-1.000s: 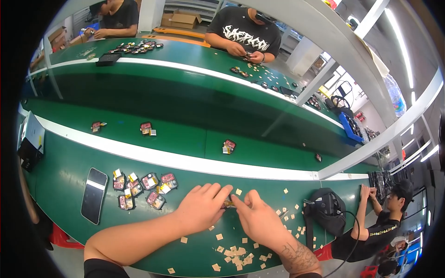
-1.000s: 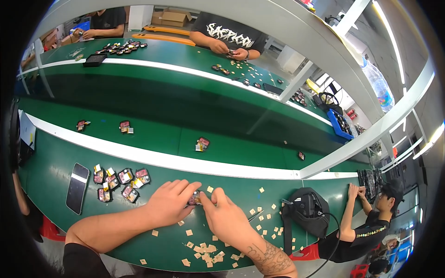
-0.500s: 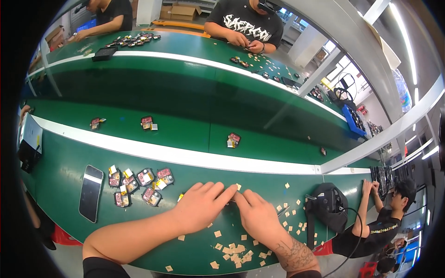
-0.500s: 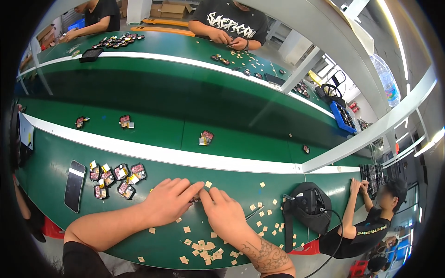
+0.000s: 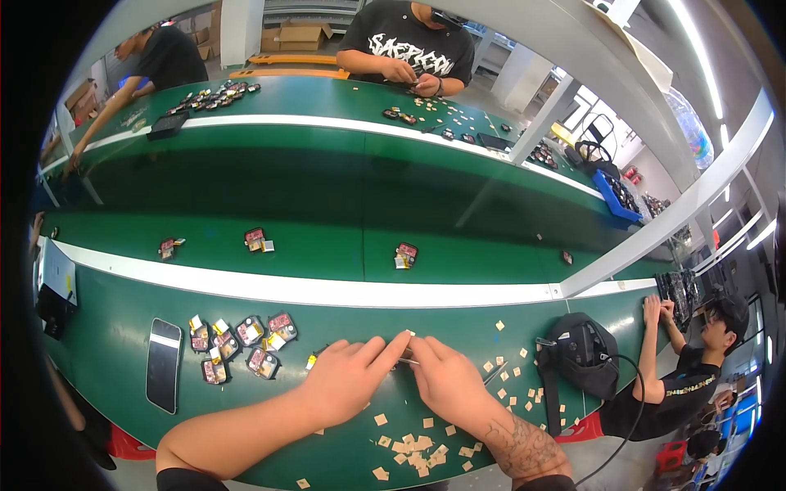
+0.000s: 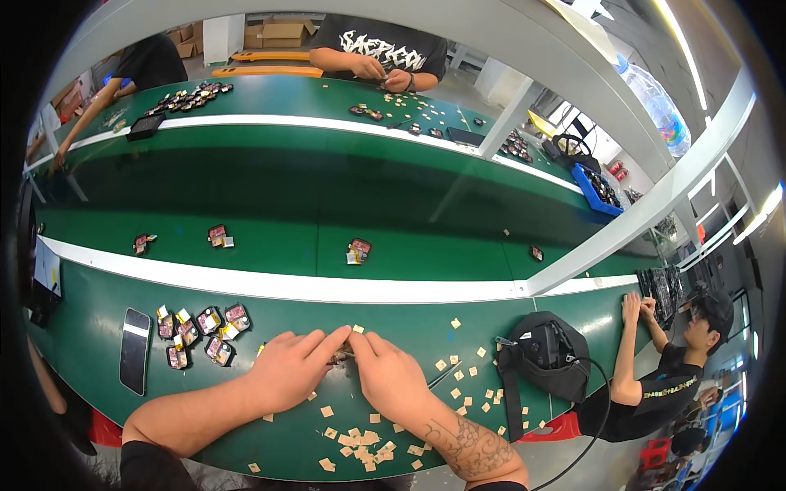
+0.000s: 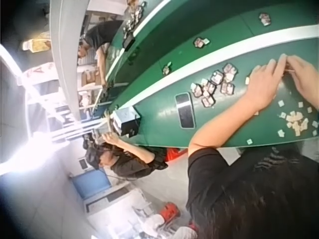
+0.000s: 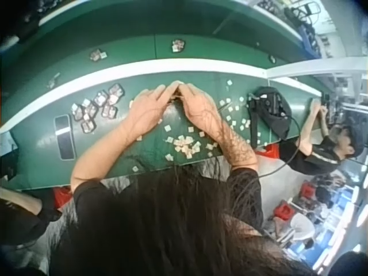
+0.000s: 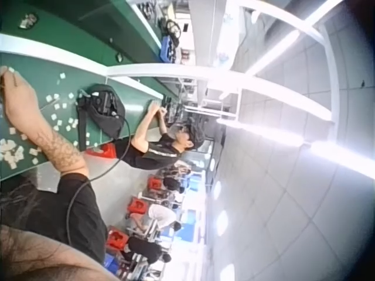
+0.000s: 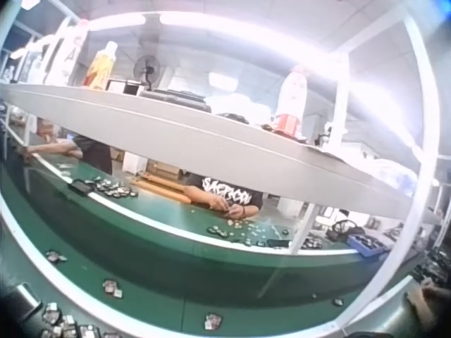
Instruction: Assembling small electronic components or plastic enclosures at a factory workbench.
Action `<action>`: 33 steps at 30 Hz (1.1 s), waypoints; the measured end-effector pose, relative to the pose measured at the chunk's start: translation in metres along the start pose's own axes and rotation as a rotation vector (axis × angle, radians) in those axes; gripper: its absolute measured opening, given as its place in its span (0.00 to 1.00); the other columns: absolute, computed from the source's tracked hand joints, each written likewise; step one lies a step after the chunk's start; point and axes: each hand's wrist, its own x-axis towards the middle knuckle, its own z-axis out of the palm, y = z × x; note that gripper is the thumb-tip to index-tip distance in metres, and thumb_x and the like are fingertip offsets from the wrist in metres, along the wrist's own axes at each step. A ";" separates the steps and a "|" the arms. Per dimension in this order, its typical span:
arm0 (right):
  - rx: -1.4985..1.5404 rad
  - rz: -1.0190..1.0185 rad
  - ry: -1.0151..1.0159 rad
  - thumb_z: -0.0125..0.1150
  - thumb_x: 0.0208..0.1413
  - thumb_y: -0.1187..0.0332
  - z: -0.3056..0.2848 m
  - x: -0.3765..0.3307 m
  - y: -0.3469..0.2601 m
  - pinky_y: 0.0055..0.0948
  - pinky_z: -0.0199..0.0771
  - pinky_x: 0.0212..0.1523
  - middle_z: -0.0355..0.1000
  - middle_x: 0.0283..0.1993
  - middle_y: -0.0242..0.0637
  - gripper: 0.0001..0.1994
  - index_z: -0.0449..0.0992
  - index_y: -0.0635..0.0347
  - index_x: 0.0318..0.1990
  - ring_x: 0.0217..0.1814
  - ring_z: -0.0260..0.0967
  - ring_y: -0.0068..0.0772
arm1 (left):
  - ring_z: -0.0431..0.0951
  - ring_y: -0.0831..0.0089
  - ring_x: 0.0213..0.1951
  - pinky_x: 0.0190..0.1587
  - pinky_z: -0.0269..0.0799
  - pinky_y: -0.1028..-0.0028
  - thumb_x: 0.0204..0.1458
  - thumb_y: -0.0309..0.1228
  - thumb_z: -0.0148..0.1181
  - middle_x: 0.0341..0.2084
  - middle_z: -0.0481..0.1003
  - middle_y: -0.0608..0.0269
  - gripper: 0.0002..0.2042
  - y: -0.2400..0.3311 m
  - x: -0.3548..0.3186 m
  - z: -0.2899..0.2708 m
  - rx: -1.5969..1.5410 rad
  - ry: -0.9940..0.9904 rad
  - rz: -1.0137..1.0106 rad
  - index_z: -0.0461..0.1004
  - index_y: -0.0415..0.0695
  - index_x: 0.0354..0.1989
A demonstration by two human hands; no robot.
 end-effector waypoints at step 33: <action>0.320 0.003 -0.025 0.60 0.61 0.79 -0.003 0.005 0.016 0.48 0.78 0.38 0.74 0.41 0.44 0.07 0.69 0.60 0.42 0.40 0.78 0.57 | 0.83 0.52 0.35 0.40 0.79 0.57 0.51 0.31 0.74 0.44 0.77 0.58 0.36 0.002 -0.001 0.002 -0.086 -0.038 -0.099 0.67 0.49 0.71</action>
